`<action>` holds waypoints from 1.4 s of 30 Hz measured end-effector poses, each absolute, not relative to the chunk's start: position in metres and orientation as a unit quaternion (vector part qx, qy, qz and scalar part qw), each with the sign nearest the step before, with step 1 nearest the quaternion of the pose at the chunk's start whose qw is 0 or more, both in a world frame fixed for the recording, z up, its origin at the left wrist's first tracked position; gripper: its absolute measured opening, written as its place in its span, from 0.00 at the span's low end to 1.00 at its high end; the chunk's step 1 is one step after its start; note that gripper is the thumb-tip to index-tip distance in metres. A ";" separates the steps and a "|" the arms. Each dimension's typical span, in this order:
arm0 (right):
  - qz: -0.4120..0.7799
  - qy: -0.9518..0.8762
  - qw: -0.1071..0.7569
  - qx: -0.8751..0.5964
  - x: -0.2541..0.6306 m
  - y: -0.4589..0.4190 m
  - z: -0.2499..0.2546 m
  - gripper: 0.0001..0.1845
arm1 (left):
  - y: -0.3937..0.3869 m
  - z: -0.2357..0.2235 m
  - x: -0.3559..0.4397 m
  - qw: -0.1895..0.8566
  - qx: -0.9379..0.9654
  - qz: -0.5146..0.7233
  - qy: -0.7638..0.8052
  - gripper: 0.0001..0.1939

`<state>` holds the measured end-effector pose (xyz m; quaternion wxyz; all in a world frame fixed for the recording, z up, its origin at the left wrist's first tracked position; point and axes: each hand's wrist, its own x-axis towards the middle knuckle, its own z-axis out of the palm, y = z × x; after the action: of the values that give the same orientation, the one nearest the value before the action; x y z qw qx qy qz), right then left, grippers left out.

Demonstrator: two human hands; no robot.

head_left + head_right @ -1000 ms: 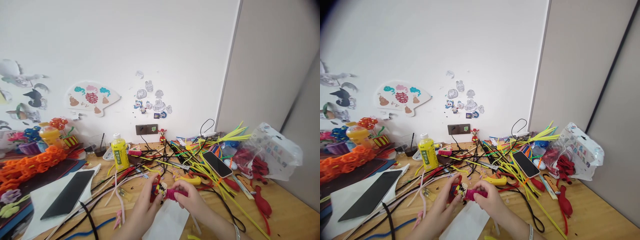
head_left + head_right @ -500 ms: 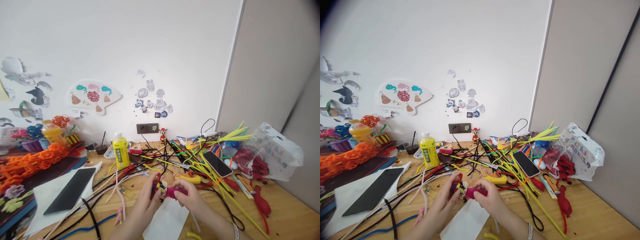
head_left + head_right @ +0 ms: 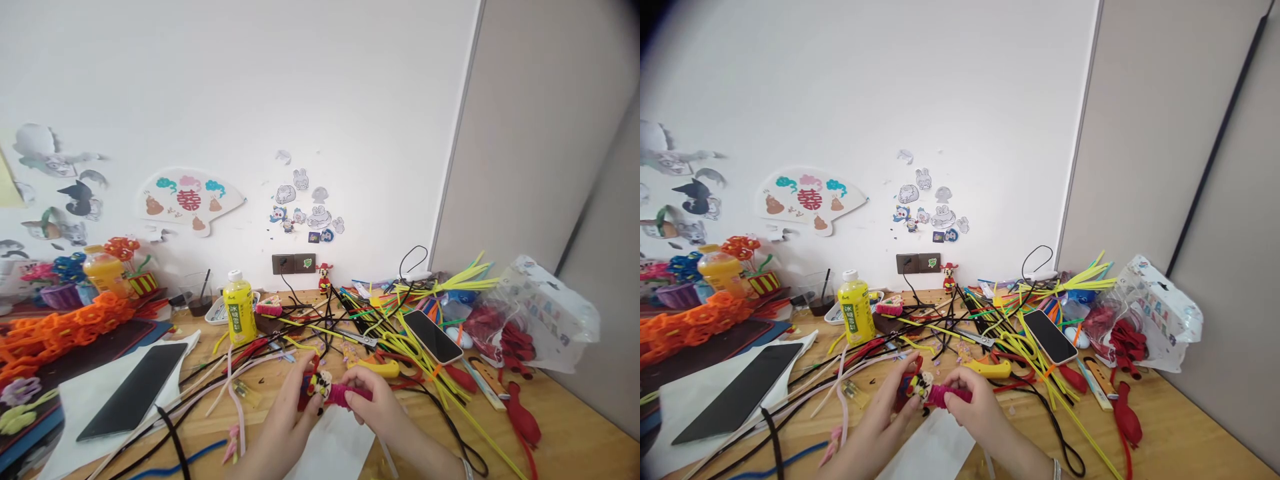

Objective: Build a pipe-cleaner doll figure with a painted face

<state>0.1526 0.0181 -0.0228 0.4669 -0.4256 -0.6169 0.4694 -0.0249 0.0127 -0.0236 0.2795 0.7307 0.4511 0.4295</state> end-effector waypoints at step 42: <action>0.463 -0.624 0.469 -0.420 0.155 0.018 -0.024 0.06 | 0.008 -0.015 -0.022 0.260 0.740 0.432 0.445 0.24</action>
<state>0.1550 0.0177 -0.0242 0.4694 -0.4204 -0.6237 0.4625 -0.0220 0.0080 -0.0146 0.2599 0.7398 0.4452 0.4324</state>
